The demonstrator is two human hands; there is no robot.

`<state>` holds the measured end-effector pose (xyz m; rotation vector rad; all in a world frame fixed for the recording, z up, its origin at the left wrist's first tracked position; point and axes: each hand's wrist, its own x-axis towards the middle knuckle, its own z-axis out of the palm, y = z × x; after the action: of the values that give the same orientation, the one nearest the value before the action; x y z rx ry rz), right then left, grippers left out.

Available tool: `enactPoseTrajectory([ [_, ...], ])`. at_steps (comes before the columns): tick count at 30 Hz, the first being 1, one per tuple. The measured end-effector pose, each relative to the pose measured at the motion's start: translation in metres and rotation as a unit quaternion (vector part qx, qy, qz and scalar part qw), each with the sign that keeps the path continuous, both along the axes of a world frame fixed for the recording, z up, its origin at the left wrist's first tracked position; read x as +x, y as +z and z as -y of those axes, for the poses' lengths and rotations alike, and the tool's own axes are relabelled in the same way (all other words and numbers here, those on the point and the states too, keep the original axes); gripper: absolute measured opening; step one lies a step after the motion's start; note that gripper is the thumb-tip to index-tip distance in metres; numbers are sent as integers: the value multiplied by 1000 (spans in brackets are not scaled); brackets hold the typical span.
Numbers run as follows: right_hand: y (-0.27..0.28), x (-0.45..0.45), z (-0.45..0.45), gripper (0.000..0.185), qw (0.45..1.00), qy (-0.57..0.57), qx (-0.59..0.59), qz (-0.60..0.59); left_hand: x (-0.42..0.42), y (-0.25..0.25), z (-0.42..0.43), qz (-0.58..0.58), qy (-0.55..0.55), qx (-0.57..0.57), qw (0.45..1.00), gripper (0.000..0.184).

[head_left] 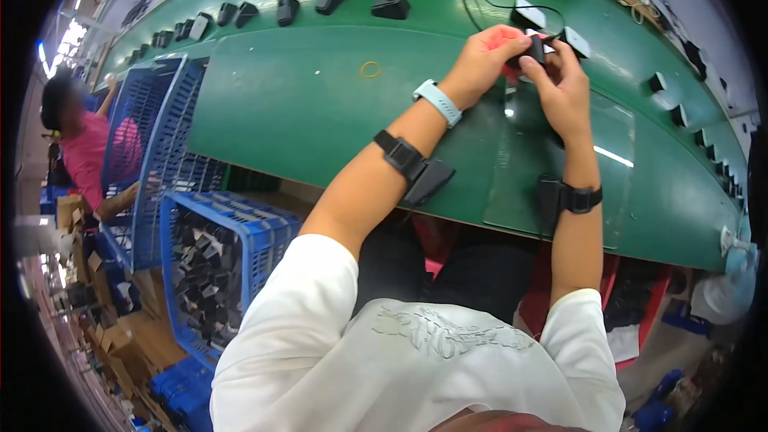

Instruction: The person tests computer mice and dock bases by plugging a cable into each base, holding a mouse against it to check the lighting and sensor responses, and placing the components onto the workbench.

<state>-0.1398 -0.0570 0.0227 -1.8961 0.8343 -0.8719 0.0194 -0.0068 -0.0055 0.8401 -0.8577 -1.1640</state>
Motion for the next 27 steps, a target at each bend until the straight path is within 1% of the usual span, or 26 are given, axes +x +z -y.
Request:
enactPoseTrajectory([
  [1,-2,-1,2,37,998,21,38,44,3,-2,0,-5,-6,-8,1000,19],
  [2,-2,0,7,31,991,46,66,108,7,-3,1,-4,-23,3,1000,20],
  [4,12,-3,11,20,997,8,60,52,9,-1,1,-6,-39,14,999,20],
  [5,16,-3,13,20,997,7,61,49,7,-1,1,-21,-37,17,999,21],
  [6,19,-1,18,16,1000,2,-2,25,7,-1,1,-34,-36,20,999,21],
  [7,23,0,21,13,998,-4,-67,1,6,-2,2,-57,-58,9,997,21],
  [8,27,0,22,13,998,-7,-68,1,5,-2,2,-57,-61,8,996,21],
  [10,34,2,23,12,997,-3,-69,45,0,7,-4,48,3,-60,997,27],
  [11,33,2,26,12,995,10,-56,84,-4,11,-8,164,80,-105,978,44],
  [12,31,2,28,12,995,10,-58,87,-6,12,-9,166,80,-107,977,44],
  [13,28,0,29,13,995,2,-66,79,-7,13,-10,272,136,-137,943,50],
  [14,27,-3,29,14,995,-7,-74,72,-10,13,-11,373,190,-165,893,56],
  [15,26,-6,28,14,995,-9,-74,74,-11,15,-14,385,183,-132,895,59],
  [16,26,-9,26,16,992,-25,-30,123,-11,11,-12,387,181,-133,894,59],
  [17,25,-11,26,17,984,-41,14,173,-9,6,-8,408,203,-172,873,55],
  [18,23,-15,34,17,983,-41,16,177,-6,3,-4,428,225,-210,849,52],
  [19,19,-24,47,19,971,-82,20,224,-1,3,-2,433,223,-209,848,52],
  [20,16,-33,60,20,954,-124,24,271,9,5,-2,468,286,-175,817,46],
  [21,14,-43,68,20,958,-158,-12,238,19,8,0,501,344,-143,781,42],
  [22,9,-50,72,20,955,-167,-10,245,32,4,4,542,377,-72,747,42],
  [24,-2,-59,83,18,958,-198,-55,199,62,-16,18,609,432,59,663,49],
  [25,-6,-58,84,14,954,-201,-48,217,80,-29,25,636,407,131,643,53],
  [26,-8,-56,83,14,952,-206,-48,223,77,-28,29,653,435,196,588,57],
  [27,-8,-54,81,12,952,-191,-35,237,72,-25,33,668,486,154,542,61],
])
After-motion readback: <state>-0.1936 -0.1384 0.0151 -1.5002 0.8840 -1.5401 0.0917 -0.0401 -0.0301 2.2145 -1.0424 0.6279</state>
